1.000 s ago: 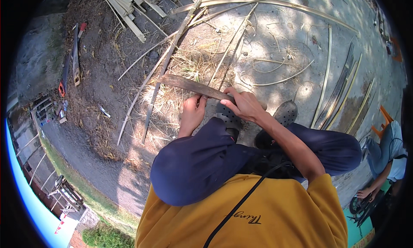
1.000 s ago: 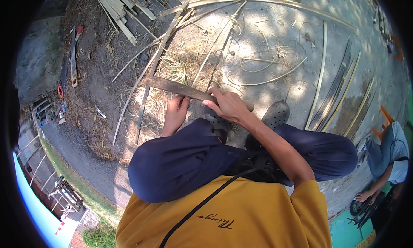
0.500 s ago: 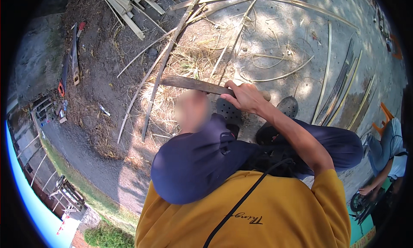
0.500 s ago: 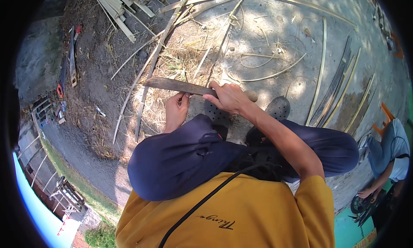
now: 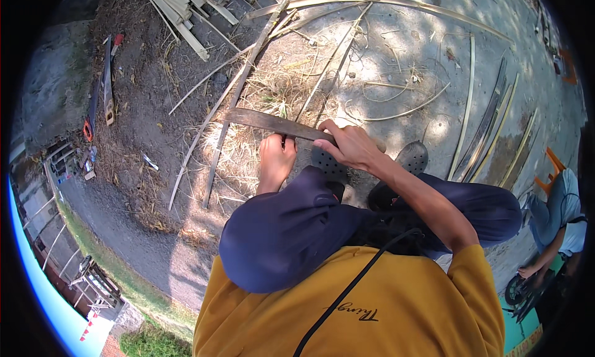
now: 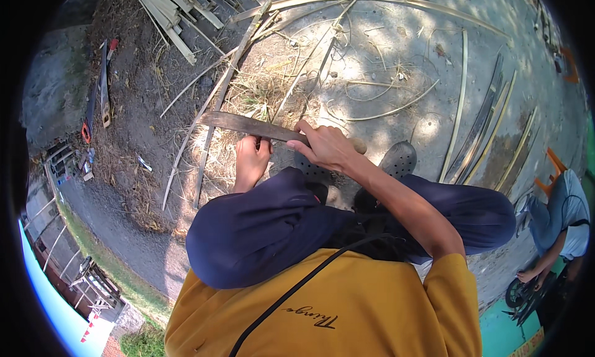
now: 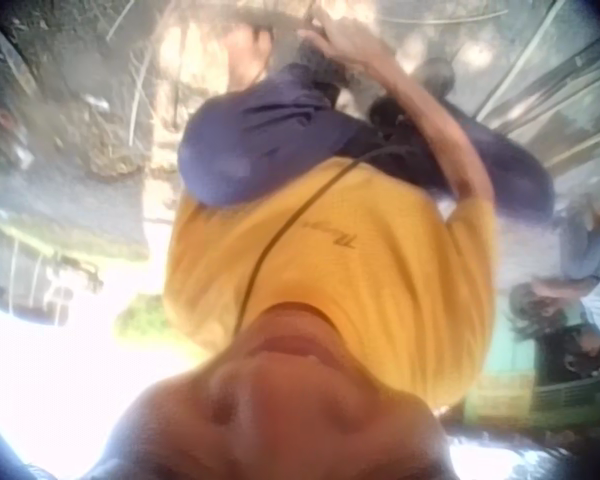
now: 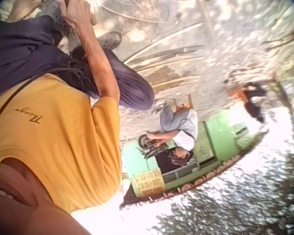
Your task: The person trims a long bamboo strip by pulling it against the blade of a machete held in their hand, removing shavings to thin the material. They repeat the action several times to reach a desired thickness and pick up a new strip from the ground to continue.
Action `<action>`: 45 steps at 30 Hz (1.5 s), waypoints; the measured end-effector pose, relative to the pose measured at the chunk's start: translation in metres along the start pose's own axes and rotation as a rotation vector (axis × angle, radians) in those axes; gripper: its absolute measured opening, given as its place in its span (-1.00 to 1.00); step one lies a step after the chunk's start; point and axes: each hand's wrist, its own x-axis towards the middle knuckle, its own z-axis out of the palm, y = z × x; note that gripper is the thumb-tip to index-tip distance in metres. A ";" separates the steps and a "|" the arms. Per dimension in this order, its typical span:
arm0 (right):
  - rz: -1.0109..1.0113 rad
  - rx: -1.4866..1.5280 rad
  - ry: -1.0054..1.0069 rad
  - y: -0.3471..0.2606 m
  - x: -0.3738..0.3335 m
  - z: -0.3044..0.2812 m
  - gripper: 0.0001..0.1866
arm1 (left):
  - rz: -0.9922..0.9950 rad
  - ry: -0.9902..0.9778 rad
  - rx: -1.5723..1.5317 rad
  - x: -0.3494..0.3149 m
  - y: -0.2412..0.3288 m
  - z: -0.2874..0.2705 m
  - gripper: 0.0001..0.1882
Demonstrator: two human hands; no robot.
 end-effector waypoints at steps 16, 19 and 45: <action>0.145 0.102 -0.015 -0.006 -0.009 -0.009 -0.44 | 0.072 0.131 0.142 -0.001 0.014 -0.021 -0.75; 0.131 0.091 -0.005 -0.008 -0.007 -0.001 -0.44 | 0.091 0.172 0.169 -0.002 0.016 -0.022 -0.77; 0.222 0.053 -0.067 0.003 -0.005 -0.015 -0.38 | -0.062 0.066 0.165 -0.010 0.011 -0.029 -0.71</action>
